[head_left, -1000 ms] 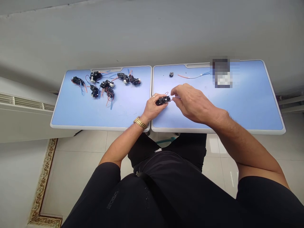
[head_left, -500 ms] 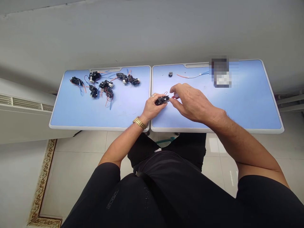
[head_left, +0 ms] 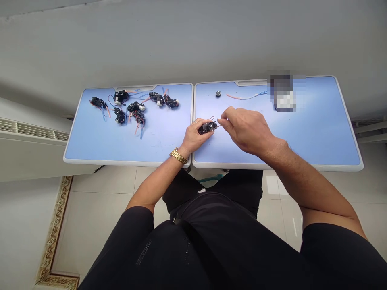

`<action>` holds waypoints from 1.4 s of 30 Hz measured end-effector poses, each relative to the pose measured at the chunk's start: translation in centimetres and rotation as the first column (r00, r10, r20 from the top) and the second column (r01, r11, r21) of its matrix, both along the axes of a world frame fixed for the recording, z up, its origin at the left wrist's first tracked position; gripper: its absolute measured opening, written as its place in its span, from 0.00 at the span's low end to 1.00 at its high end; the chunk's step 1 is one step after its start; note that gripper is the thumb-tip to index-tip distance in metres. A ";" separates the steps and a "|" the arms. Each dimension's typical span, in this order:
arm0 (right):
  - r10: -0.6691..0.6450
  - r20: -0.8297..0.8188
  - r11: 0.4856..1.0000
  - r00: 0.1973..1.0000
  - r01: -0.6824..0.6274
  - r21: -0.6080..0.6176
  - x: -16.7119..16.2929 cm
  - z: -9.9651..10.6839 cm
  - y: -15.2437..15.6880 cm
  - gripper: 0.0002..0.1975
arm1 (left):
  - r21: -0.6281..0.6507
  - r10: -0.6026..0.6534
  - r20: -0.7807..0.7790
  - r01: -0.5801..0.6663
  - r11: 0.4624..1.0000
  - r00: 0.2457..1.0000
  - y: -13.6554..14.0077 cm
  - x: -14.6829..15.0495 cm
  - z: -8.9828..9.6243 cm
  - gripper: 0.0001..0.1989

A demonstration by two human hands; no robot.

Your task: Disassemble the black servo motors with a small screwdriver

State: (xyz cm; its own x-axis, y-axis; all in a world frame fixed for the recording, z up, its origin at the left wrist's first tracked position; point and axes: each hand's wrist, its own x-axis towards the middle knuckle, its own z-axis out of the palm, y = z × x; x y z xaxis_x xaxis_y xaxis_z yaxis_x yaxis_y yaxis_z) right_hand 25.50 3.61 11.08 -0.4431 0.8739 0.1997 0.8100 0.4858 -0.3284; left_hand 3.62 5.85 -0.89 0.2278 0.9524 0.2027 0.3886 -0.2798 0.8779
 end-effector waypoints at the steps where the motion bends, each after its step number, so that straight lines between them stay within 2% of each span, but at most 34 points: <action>1: 0.032 -0.001 0.999 0.999 -0.032 0.008 0.0 0.0 0.0 0.14 | -0.003 0.003 -0.002 -0.003 1.000 1.000 0.0 0.0 0.0 0.17; 5: 0.156 -0.106 0.987 0.982 -0.152 0.051 0.1 0.0 -0.2 0.11 | -0.006 0.002 0.020 -0.002 1.000 1.000 0.0 0.0 -0.1 0.17; 7: 0.114 -0.135 0.993 0.984 -0.110 0.042 0.0 -0.1 -0.3 0.10 | -0.010 -0.001 0.026 0.001 1.000 1.000 0.0 0.0 -0.1 0.18; 11: -0.002 -0.037 1.000 0.999 0.002 0.008 -0.1 -0.2 -0.3 0.13 | -0.016 0.004 0.026 -0.003 1.000 1.000 0.0 0.0 -0.1 0.17; 17: 0.134 -0.100 0.990 0.986 -0.129 0.060 0.1 0.1 -0.4 0.12 | -0.011 0.003 0.032 -0.003 1.000 0.999 0.0 0.0 -0.2 0.17; 20: 0.062 -0.080 0.997 0.995 -0.059 0.040 0.0 0.1 -0.4 0.11 | -0.013 0.001 0.030 -0.001 1.000 1.000 0.0 -0.1 -0.1 0.17; 23: 0.007 -0.016 1.000 1.000 -0.007 0.018 0.0 0.0 -0.3 0.15 | -0.020 0.010 0.020 -0.010 1.000 1.000 0.0 -0.1 0.0 0.17; 27: 0.100 -0.109 0.995 0.989 -0.097 0.034 0.3 0.0 -0.2 0.13 | -0.019 0.011 0.013 -0.011 1.000 1.000 0.0 0.0 -0.1 0.17; 30: 0.110 -0.174 0.994 0.979 -0.110 0.010 0.3 0.1 -0.3 0.14 | -0.013 0.009 0.023 -0.008 1.000 1.000 0.0 0.0 -0.1 0.17; 36: -0.019 -0.042 0.999 0.999 0.018 -0.038 0.0 0.1 -0.3 0.13 | -0.009 0.004 0.020 -0.003 1.000 1.000 0.0 0.0 0.0 0.17; 42: 0.093 -0.133 0.995 0.987 -0.088 0.044 0.2 -0.1 -0.2 0.11 | -0.019 0.004 0.011 -0.003 1.000 1.000 0.0 0.0 0.0 0.17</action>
